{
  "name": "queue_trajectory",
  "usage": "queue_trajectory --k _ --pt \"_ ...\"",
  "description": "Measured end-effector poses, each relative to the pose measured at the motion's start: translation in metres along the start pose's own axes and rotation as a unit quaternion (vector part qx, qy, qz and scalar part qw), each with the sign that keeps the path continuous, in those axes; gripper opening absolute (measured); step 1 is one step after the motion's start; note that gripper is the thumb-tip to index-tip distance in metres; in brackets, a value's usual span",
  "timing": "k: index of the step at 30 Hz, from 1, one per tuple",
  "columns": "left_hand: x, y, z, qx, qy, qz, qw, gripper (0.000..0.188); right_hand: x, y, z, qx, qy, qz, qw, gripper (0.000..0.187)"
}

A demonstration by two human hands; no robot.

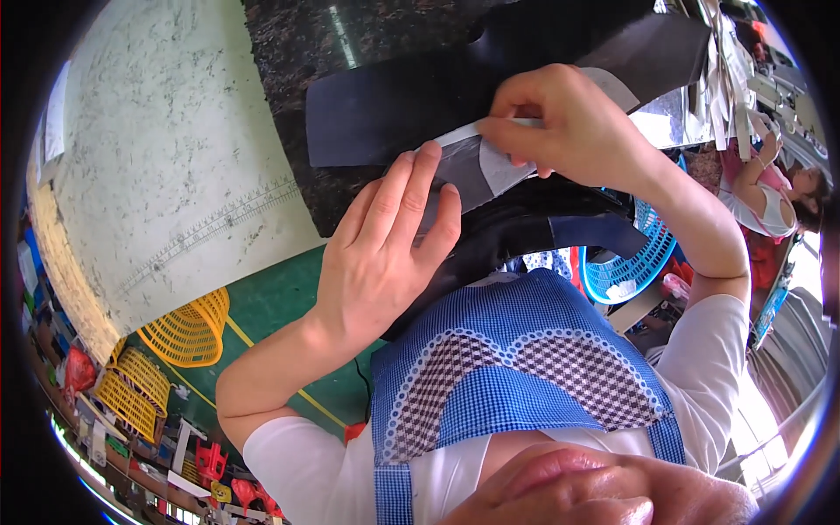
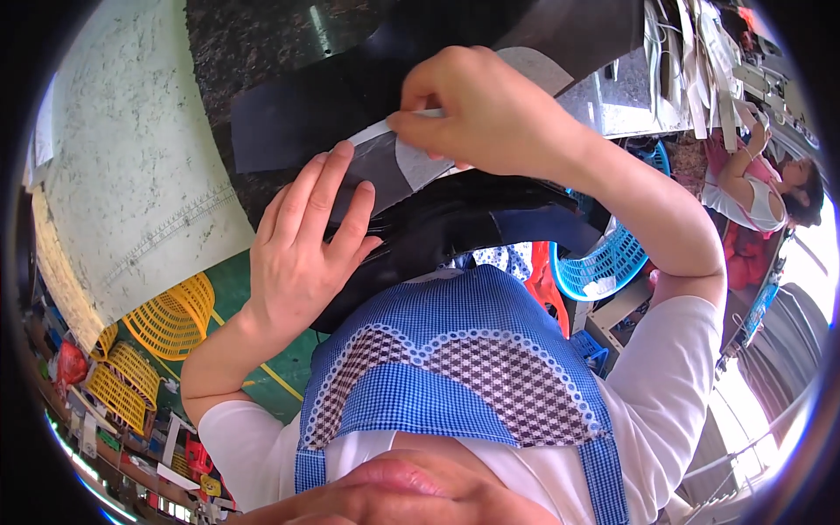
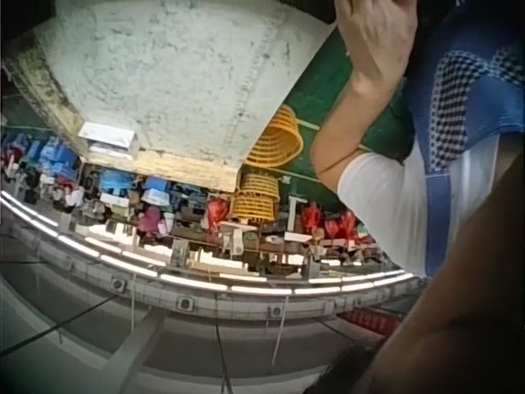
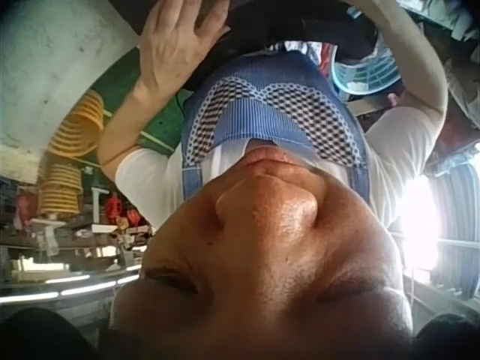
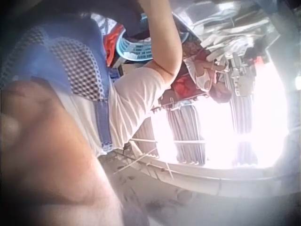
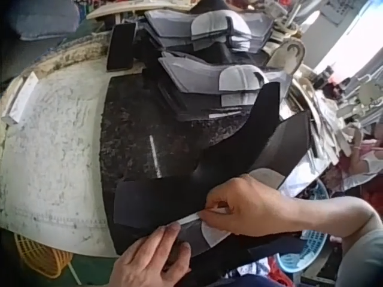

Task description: The recorder is applying white reinforcement or adhesive strips to black shoe upper components at a manufacturing workbench.

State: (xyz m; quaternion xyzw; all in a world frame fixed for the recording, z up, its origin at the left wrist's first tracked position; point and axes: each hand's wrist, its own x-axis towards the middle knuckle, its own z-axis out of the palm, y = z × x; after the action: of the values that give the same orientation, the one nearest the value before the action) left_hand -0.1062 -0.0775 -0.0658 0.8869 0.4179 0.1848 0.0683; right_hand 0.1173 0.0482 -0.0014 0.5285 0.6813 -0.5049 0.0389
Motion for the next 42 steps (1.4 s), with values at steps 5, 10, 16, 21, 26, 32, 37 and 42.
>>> queue_trajectory --k 5,10,16,21,26,32,37,42 --pt "0.022 0.000 -0.011 0.046 -0.009 -0.017 0.999 0.060 0.000 0.002 -0.006 -0.382 0.155 -0.156 0.898 0.032" --pt "0.031 0.006 -0.013 0.077 -0.045 -0.018 0.996 0.068 -0.014 0.020 -0.040 -0.197 0.123 -0.122 0.965 0.019" --pt "0.075 0.024 -0.031 0.091 -0.112 -0.002 0.989 0.078 0.004 0.033 -0.032 -0.316 0.187 -0.126 0.921 0.031" --pt "0.105 0.048 -0.006 0.264 -0.181 0.056 0.946 0.043 -0.009 0.048 -0.058 -0.448 0.227 -0.160 0.850 0.033" --pt "0.121 0.045 0.003 0.272 -0.122 0.077 0.951 0.036 -0.001 0.067 -0.067 -0.207 0.195 -0.189 0.940 0.019" --pt "0.134 0.015 -0.025 0.194 -0.213 0.139 0.947 0.039 -0.010 0.074 -0.070 -0.306 0.252 -0.138 0.907 0.027" --pt "0.131 0.022 -0.011 0.245 -0.178 0.116 0.946 0.035 -0.009 0.112 -0.069 0.010 0.206 -0.154 0.966 0.019" --pt "0.156 0.024 0.005 0.187 -0.127 0.084 0.971 0.051 -0.007 0.106 -0.069 -0.051 0.226 -0.127 0.964 0.024"
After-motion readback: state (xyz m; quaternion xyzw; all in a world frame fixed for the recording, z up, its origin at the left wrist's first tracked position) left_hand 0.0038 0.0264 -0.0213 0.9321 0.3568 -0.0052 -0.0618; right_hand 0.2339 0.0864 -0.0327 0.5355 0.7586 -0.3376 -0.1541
